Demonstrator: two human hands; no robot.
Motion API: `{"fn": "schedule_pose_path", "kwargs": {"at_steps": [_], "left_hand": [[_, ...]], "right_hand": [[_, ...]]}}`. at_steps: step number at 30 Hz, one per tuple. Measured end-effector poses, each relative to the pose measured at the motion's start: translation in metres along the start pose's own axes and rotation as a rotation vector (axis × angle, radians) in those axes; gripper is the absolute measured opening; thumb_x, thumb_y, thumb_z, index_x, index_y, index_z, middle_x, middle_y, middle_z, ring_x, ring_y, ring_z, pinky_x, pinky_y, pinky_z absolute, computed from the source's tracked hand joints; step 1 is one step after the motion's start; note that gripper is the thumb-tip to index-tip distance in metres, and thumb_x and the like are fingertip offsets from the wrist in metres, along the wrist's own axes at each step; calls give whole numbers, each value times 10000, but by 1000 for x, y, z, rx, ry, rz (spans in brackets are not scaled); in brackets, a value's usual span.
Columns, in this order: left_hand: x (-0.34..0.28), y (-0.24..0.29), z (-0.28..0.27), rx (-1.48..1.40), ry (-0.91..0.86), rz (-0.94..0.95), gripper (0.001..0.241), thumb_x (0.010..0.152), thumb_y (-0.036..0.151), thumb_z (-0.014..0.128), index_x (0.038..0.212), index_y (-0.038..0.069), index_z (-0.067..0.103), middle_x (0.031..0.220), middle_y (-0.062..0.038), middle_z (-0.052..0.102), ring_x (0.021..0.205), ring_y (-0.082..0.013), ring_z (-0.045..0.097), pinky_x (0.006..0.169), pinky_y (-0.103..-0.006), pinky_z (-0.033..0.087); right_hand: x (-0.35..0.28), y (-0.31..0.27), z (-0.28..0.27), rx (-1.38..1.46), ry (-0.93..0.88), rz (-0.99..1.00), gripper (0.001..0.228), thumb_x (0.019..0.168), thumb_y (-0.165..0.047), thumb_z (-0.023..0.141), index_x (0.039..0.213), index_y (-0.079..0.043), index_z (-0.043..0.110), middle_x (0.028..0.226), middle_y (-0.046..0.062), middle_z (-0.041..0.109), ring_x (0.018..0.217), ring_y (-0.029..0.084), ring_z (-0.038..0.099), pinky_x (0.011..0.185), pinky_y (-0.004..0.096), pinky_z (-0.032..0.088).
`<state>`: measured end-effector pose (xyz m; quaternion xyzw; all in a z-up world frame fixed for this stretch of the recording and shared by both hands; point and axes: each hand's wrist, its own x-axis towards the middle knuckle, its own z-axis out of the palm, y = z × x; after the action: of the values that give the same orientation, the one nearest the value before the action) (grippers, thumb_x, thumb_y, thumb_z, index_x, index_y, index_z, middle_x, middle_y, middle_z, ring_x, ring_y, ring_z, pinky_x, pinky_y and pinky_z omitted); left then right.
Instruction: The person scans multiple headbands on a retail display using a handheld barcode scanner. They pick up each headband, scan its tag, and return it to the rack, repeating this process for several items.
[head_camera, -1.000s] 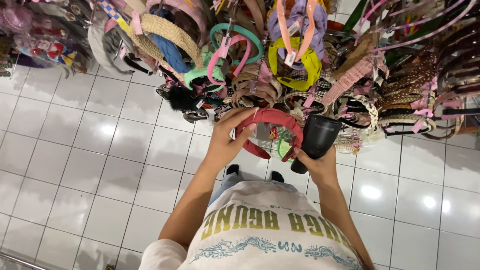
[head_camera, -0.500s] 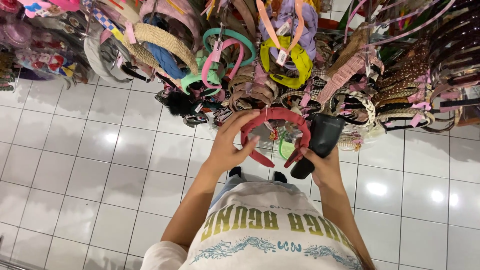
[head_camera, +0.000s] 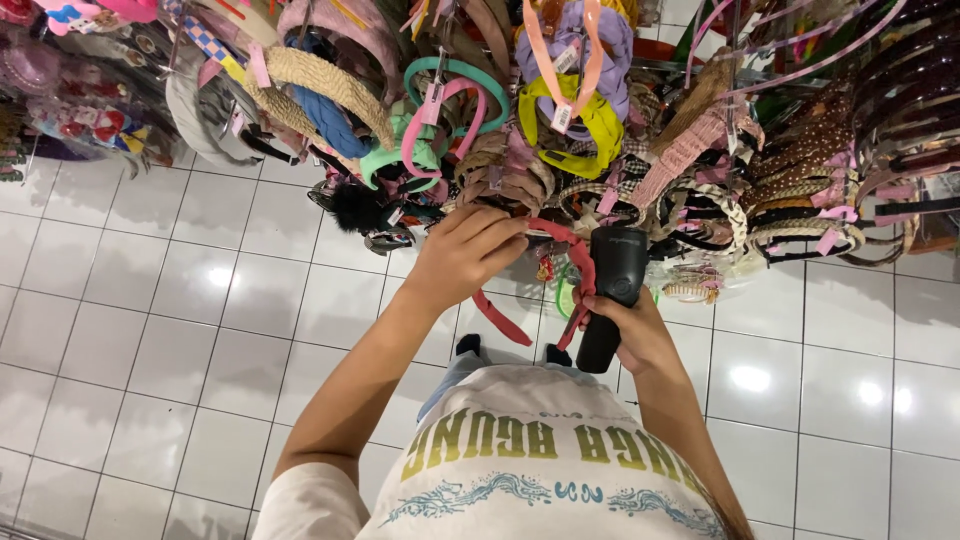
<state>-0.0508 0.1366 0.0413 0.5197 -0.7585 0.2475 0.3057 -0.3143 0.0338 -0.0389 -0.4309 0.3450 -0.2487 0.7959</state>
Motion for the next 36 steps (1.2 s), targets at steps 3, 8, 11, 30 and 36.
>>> {"fn": "schedule_pose_path", "kwargs": {"at_steps": [3, 8, 11, 30, 36], "left_hand": [[2, 0, 1, -52, -61, -4, 192, 857, 118, 763, 1041, 115, 706, 1205, 2, 664, 1080, -204, 647, 919, -366, 539], [15, 4, -13, -112, -57, 15, 314, 817, 66, 710, 1129, 94, 725, 1192, -28, 659, 975, -209, 706, 807, -327, 586], [13, 2, -14, -73, -86, 4, 365, 805, 58, 697, 1161, 104, 763, 1125, -21, 662, 892, -199, 700, 754, -325, 583], [3, 7, 34, -1397, -85, -990, 129, 938, 33, 748, 1057, -12, 732, 970, -53, 769, 874, -78, 693, 776, -229, 549], [4, 7, 27, -1321, -151, -1056, 280, 905, 34, 773, 1178, -22, 744, 974, -90, 797, 827, -66, 711, 744, -204, 560]], "right_hand": [[-2, -3, -2, -6, 6, -3, 238, 842, -1, 711, 1064, 6, 624, 917, 119, 692, 753, 193, 642, 667, 358, 544], [-3, -7, -13, 22, -25, -28, 224, 852, -14, 702, 1066, 17, 642, 932, 116, 700, 763, 184, 638, 676, 342, 535], [-4, -8, -15, 6, -57, -47, 228, 862, -16, 713, 1075, 20, 641, 939, 111, 699, 771, 173, 635, 684, 336, 533], [-19, -10, -17, -220, -10, -47, 265, 799, 2, 748, 1053, 29, 675, 911, 112, 753, 773, 193, 704, 681, 346, 575], [-21, 0, -31, -105, 100, -41, 300, 884, -78, 729, 1142, 32, 623, 922, 109, 717, 769, 210, 696, 679, 366, 575]]}}
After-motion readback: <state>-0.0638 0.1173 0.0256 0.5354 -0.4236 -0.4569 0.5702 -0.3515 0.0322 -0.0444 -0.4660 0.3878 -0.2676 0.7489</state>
